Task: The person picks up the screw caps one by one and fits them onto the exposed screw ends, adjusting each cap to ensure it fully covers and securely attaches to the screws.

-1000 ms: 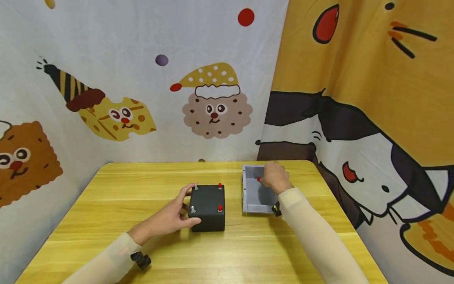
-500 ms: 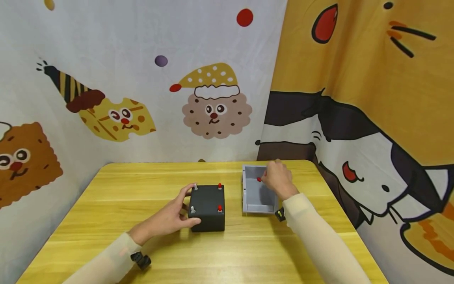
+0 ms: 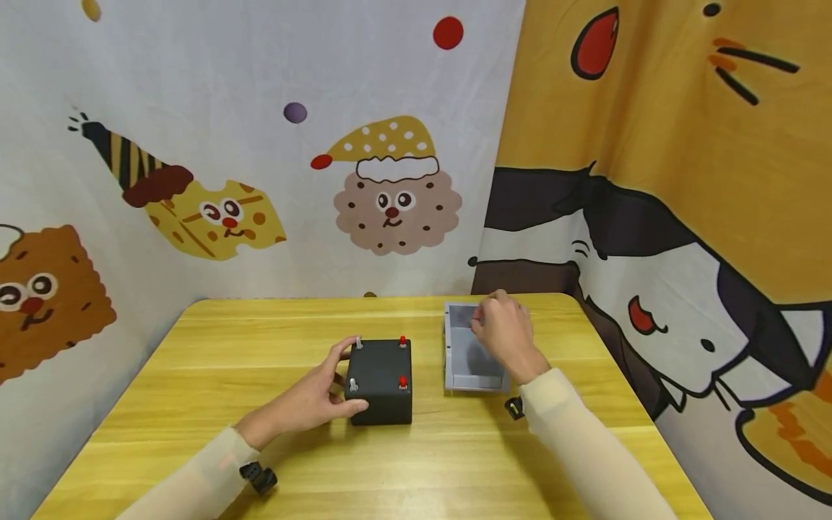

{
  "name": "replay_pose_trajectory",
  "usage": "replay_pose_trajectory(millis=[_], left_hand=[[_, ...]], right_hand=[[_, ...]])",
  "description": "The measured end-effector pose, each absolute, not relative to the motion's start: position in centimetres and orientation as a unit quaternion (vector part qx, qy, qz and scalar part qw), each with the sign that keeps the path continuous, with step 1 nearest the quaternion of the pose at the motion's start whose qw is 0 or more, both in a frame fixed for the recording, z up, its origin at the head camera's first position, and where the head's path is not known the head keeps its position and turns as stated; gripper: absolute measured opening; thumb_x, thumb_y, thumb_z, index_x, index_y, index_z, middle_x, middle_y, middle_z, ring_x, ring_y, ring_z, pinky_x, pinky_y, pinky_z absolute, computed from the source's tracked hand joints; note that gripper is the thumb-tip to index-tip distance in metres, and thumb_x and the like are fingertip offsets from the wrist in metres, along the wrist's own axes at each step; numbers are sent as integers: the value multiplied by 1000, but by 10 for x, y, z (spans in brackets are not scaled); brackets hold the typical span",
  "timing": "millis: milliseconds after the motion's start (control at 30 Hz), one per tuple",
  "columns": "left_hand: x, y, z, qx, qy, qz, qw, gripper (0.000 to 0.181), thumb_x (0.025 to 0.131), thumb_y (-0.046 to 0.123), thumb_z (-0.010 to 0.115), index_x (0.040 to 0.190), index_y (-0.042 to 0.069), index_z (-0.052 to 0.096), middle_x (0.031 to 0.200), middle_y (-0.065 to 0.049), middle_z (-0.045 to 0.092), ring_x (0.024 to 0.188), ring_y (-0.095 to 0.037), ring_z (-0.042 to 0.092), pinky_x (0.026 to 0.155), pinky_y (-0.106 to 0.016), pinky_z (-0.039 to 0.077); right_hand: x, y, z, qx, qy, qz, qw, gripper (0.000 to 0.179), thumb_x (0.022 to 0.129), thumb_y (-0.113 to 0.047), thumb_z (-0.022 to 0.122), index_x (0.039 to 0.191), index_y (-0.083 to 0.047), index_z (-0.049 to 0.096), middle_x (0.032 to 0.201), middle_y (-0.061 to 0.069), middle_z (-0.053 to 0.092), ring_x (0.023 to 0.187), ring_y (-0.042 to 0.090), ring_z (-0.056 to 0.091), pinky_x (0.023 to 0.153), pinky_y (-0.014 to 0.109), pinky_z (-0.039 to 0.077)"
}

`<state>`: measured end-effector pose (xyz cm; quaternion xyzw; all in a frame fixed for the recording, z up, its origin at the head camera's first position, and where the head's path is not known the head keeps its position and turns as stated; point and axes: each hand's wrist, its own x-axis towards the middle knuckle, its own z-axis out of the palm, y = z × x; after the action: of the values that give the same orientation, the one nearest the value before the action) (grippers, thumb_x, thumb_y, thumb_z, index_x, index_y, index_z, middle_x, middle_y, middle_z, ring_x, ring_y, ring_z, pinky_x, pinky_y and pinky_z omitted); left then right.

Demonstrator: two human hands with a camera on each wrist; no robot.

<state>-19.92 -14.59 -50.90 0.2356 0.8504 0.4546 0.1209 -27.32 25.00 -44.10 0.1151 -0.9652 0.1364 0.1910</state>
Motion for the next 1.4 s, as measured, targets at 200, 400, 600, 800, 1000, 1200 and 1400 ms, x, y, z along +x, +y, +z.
replay_pose_trajectory(millis=[200, 400, 600, 800, 1000, 1200, 1400], left_hand=[[-199, -146, -509, 228, 852, 454, 124, 117, 102, 51, 92, 183, 47, 8, 181, -12, 43, 108, -15, 80, 83, -28, 66], [-200, -146, -508, 234, 850, 455, 124, 116, 103, 50, 92, 184, 43, 9, 181, -16, 43, 106, -16, 80, 81, -28, 66], [-199, -146, -508, 236, 849, 455, 125, 116, 103, 50, 91, 184, 43, 9, 181, -18, 43, 107, -17, 79, 81, -28, 66], [-199, -147, -509, 241, 851, 452, 120, 115, 104, 50, 91, 185, 41, 9, 181, -20, 44, 108, -17, 79, 81, -28, 65], [-200, -147, -508, 242, 848, 456, 122, 115, 104, 49, 91, 185, 42, 9, 181, -19, 42, 110, -17, 79, 82, -29, 65], [-200, -147, -509, 243, 846, 459, 123, 114, 105, 48, 90, 184, 43, 9, 182, -19, 41, 111, -18, 80, 83, -29, 65], [-199, -147, -509, 240, 845, 462, 125, 115, 104, 48, 90, 185, 42, 8, 181, -20, 42, 111, -18, 80, 82, -29, 65]], right_hand=[[-267, 240, -440, 131, -957, 141, 218, 9, 96, -13, 94, 97, -9, 85, 100, 17, 85, 84, 36, 77, 86, 63, 60], [-263, 231, -439, 156, -945, 148, 245, 10, 97, -12, 95, 98, -10, 85, 93, 10, 89, 71, 27, 75, 78, 52, 60], [-257, 226, -437, 179, -934, 165, 260, 9, 97, -9, 94, 98, -9, 84, 93, 8, 89, 67, 22, 77, 64, 41, 59], [-250, 220, -433, 164, -939, 213, 214, 6, 102, -13, 90, 103, -9, 85, 94, 5, 88, 77, 20, 80, 66, 37, 60], [-242, 214, -427, 162, -937, 251, 180, 6, 104, -13, 89, 108, -9, 86, 94, 4, 87, 80, 17, 77, 69, 33, 60], [-237, 207, -424, 183, -931, 267, 170, 8, 105, -13, 89, 111, -9, 86, 95, 2, 85, 80, 14, 74, 73, 31, 58], [-232, 200, -423, 203, -924, 276, 171, 8, 106, -13, 89, 111, -9, 86, 97, 1, 85, 85, 15, 78, 76, 35, 63]])
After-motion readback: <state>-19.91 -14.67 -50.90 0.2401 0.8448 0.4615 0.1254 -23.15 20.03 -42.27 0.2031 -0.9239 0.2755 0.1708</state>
